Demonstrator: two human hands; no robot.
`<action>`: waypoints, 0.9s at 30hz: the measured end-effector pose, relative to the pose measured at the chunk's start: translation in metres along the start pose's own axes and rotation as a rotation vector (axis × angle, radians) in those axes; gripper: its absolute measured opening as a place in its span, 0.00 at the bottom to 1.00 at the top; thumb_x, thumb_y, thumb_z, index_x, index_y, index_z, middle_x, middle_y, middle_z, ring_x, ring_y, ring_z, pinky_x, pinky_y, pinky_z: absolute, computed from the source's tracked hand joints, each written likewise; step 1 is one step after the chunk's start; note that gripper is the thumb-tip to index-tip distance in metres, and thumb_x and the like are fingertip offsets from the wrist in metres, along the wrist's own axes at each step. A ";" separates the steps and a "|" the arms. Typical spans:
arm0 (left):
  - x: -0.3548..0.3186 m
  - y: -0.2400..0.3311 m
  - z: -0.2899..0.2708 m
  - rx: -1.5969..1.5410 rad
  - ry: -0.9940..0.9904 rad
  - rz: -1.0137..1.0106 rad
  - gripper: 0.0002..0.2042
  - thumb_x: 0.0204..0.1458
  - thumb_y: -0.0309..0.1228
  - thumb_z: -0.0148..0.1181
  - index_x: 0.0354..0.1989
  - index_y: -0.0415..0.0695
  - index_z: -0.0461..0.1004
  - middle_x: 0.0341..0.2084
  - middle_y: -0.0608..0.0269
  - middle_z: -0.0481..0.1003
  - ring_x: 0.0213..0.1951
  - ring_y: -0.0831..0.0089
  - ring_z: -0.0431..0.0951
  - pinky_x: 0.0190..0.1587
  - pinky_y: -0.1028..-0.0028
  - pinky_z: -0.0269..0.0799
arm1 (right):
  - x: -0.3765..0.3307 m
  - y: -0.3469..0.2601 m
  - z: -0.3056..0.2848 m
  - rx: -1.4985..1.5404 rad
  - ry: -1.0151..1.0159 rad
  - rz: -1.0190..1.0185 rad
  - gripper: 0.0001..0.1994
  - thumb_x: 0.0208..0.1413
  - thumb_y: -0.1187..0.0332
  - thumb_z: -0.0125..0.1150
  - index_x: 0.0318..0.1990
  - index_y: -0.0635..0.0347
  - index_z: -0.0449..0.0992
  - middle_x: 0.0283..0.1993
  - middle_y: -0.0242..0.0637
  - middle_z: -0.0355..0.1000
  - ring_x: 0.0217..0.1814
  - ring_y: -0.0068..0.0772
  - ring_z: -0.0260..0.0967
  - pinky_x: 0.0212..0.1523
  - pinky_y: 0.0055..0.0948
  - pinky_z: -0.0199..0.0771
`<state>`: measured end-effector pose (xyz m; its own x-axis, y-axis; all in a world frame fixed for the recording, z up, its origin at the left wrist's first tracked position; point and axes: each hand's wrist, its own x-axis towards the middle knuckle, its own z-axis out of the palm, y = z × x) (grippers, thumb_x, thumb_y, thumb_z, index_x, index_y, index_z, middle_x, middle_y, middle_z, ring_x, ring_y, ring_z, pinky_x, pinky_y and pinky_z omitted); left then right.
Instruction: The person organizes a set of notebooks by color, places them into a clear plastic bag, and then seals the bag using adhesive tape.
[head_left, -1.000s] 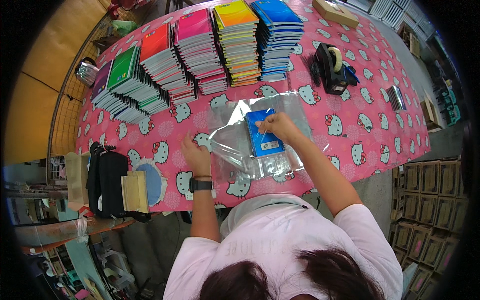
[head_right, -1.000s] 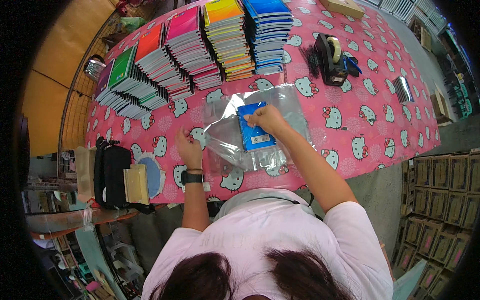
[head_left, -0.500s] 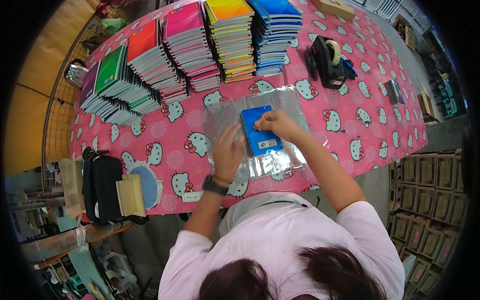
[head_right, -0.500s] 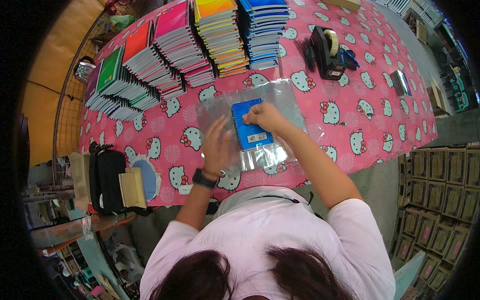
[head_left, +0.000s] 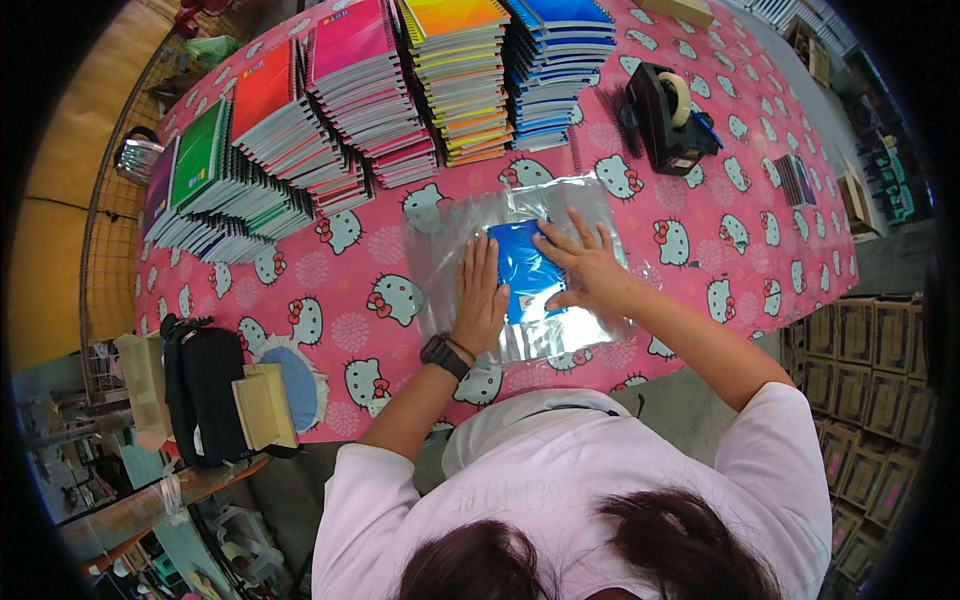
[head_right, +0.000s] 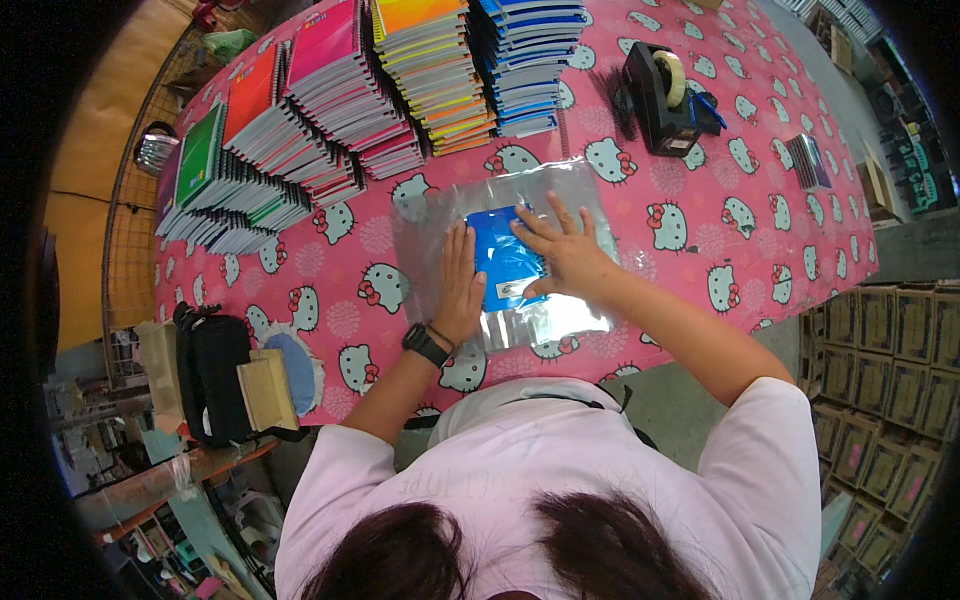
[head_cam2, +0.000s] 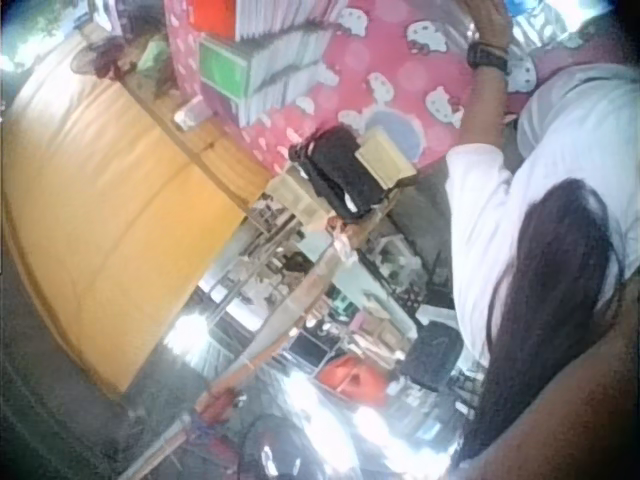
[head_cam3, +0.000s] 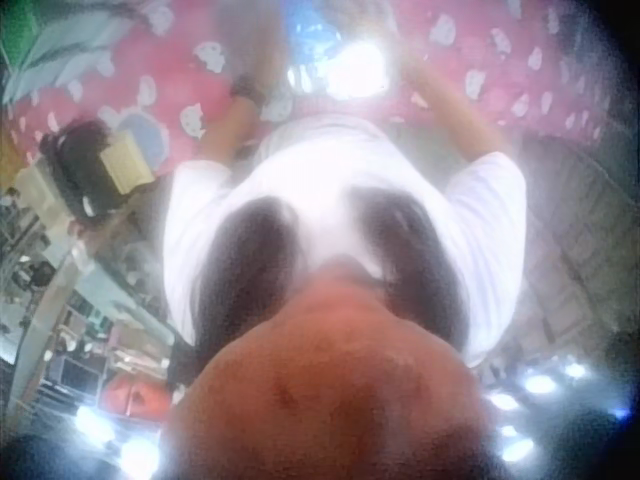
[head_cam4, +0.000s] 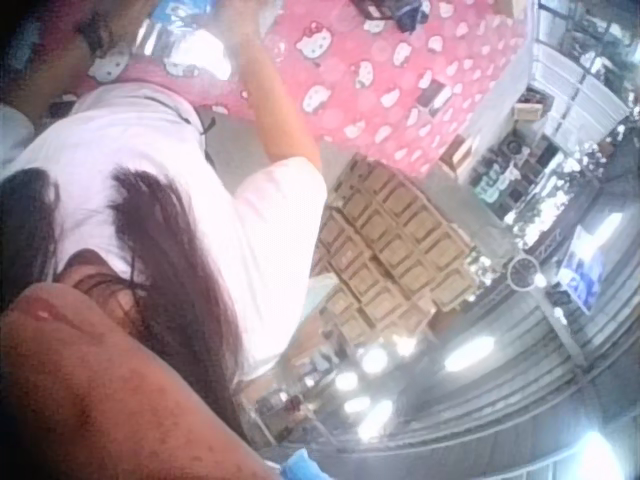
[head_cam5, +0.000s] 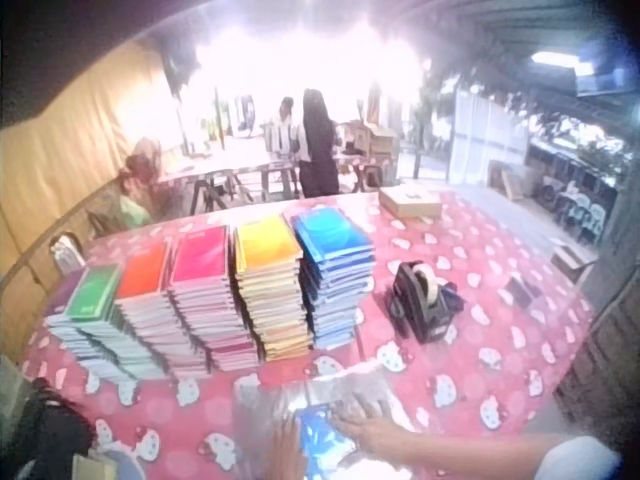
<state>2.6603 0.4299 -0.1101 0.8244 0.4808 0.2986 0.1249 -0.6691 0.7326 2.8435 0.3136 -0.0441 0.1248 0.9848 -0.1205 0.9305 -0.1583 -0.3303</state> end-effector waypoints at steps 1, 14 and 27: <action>0.002 -0.001 -0.001 -0.012 -0.013 -0.005 0.29 0.58 0.40 0.33 0.65 0.40 0.39 0.65 0.48 0.38 0.66 0.51 0.35 0.64 0.53 0.30 | 0.003 0.002 0.003 -0.007 -0.017 -0.022 0.48 0.31 0.41 0.65 0.64 0.44 0.54 0.70 0.29 0.43 0.72 0.52 0.26 0.60 0.68 0.31; 0.002 0.004 0.003 -0.015 -0.075 -0.041 0.27 0.57 0.39 0.38 0.65 0.49 0.46 0.66 0.54 0.38 0.66 0.48 0.34 0.62 0.47 0.28 | 0.012 -0.004 0.016 0.096 -0.012 0.000 0.51 0.28 0.37 0.65 0.65 0.40 0.51 0.71 0.30 0.38 0.71 0.58 0.25 0.58 0.72 0.32; 0.014 0.022 -0.010 0.231 -0.176 -0.123 0.29 0.49 0.48 0.53 0.61 0.58 0.58 0.66 0.65 0.44 0.65 0.45 0.38 0.59 0.39 0.33 | 0.008 -0.003 0.012 0.355 0.185 -0.086 0.52 0.29 0.45 0.70 0.64 0.50 0.50 0.70 0.37 0.41 0.70 0.58 0.30 0.60 0.66 0.37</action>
<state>2.6687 0.4272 -0.0833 0.8758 0.4739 0.0915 0.3348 -0.7331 0.5921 2.8375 0.3210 -0.0553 0.1422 0.9865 0.0816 0.7674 -0.0577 -0.6385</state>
